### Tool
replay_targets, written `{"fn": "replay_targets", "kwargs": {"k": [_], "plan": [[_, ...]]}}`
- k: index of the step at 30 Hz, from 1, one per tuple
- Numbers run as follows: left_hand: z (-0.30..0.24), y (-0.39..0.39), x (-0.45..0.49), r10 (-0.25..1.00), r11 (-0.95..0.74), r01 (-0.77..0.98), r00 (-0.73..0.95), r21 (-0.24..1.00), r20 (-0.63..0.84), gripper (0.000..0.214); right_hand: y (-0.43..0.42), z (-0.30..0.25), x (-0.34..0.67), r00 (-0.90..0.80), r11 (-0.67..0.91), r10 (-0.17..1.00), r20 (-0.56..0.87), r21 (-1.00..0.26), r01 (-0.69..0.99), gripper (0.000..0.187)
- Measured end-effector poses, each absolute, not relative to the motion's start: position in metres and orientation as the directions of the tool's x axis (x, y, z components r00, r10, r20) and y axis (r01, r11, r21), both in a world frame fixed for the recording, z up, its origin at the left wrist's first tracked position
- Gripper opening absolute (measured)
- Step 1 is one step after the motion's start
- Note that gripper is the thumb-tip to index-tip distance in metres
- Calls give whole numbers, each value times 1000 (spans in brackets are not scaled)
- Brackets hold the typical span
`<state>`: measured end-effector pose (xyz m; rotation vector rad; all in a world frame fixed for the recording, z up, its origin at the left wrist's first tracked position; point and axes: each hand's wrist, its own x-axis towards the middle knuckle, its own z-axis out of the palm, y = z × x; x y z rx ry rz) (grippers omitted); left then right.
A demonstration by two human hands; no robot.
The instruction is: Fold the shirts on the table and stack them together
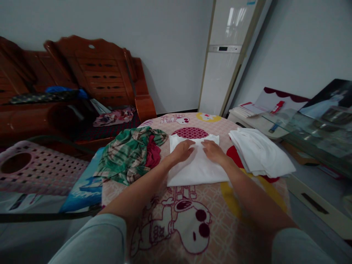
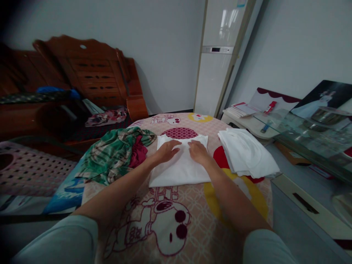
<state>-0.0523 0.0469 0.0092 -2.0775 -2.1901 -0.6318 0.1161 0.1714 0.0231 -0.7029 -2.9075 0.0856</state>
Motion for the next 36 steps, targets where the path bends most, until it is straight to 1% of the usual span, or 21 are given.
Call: {"fn": "replay_targets", "kwargs": {"k": [2, 4, 6, 8, 10, 12, 14, 15, 17, 18, 20, 21, 23, 25, 27, 29, 32, 34, 36], "plan": [[-2, 32, -45, 970, -53, 970, -7, 237, 243, 45, 159, 8, 127, -901, 908, 411, 135, -148, 392, 46], [-10, 20, -41, 979, -43, 980, 2, 195, 205, 50, 152, -6, 137, -892, 905, 420, 167, -159, 396, 50], [-15, 14, -40, 980, -17, 984, -19, 175, 198, 52, 149, -15, 144, -875, 895, 442, 199, -168, 414, 53], [-14, 12, -41, 979, -4, 980, -37, 201, 202, 53, 152, -18, 148, -862, 887, 453, 228, -206, 412, 54], [-9, 14, -46, 975, 1, 960, -63, 281, 213, 50, 159, -14, 152, -846, 872, 465, 260, -298, 388, 51], [-1, 14, -54, 964, 26, 922, -125, 386, 233, 46, 168, -7, 160, -800, 819, 525, 290, -427, 383, 45], [7, 11, -64, 938, 86, 890, -224, 448, 264, 42, 180, 2, 171, -696, 721, 653, 299, -527, 450, 40], [10, 7, -70, 917, 140, 880, -288, 453, 277, 41, 185, 7, 177, -622, 662, 725, 295, -548, 512, 37], [15, -3, -78, 869, 275, 858, -415, 433, 270, 39, 192, 14, 190, -495, 547, 830, 257, -552, 630, 29], [17, -9, -81, 844, 346, 836, -476, 427, 248, 37, 193, 17, 195, -465, 501, 858, 216, -548, 670, 25], [17, -21, -82, 804, 451, 779, -566, 436, 182, 32, 192, 19, 202, -475, 460, 872, 119, -533, 710, 19], [16, -26, -82, 790, 478, 746, -596, 464, 145, 30, 190, 20, 203, -495, 461, 865, 81, -520, 719, 18], [13, -31, -80, 769, 496, 654, -637, 571, 61, 29, 185, 20, 203, -523, 472, 852, 38, -487, 734, 19], [11, -32, -77, 748, 494, 526, -663, 692, -31, 30, 181, 19, 200, -514, 466, 857, 15, -446, 764, 19], [9, -30, -76, 728, 489, 408, -678, 771, -103, 30, 180, 19, 197, -497, 453, 868, 5, -419, 787, 20], [9, -27, -76, 707, 496, 336, -691, 801, -149, 26, 181, 19, 196, -482, 443, 876, 13, -416, 794, 18], [8, -26, -77, 709, 512, 253, -664, 821, -238, 14, 184, 17, 196, -455, 417, 890, 43, -483, 770, 13], [8, -27, -78, 729, 507, 224, -626, 832, -276, 17, 185, 14, 198, -436, 396, 897, 65, -553, 733, 13], [8, -29, -78, 748, 474, 240, -617, 847, -244, 20, 185, 12, 200, -446, 383, 893, 57, -616, 688, 15]]}}
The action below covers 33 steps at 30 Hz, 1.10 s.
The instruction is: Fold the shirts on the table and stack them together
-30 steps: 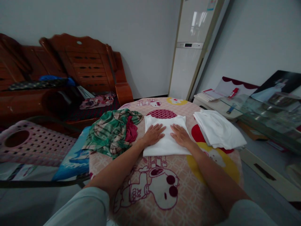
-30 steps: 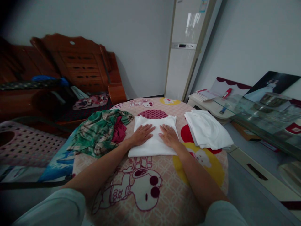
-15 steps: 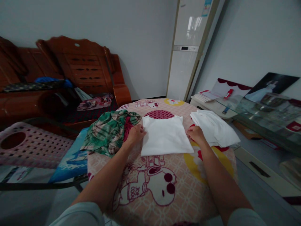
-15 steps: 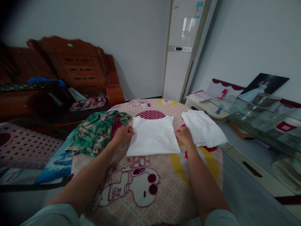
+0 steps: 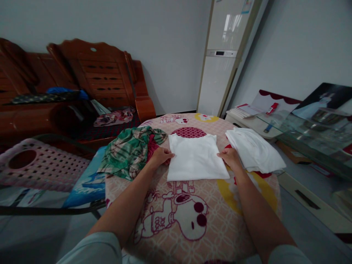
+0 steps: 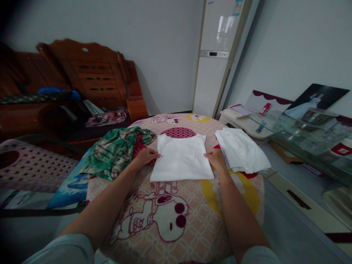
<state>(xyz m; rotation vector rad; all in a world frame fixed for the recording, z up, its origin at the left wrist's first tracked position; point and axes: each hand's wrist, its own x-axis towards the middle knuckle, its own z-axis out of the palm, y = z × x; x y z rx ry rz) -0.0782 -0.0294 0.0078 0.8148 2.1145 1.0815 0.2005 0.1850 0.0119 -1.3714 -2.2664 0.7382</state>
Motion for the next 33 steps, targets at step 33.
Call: {"fn": "replay_targets", "kwargs": {"k": [33], "plan": [[-4, 8, -106, 650, 348, 370, -757, 861, 62, 34, 202, -8, 197, -374, 392, 908, 188, -695, 603, 18]]}}
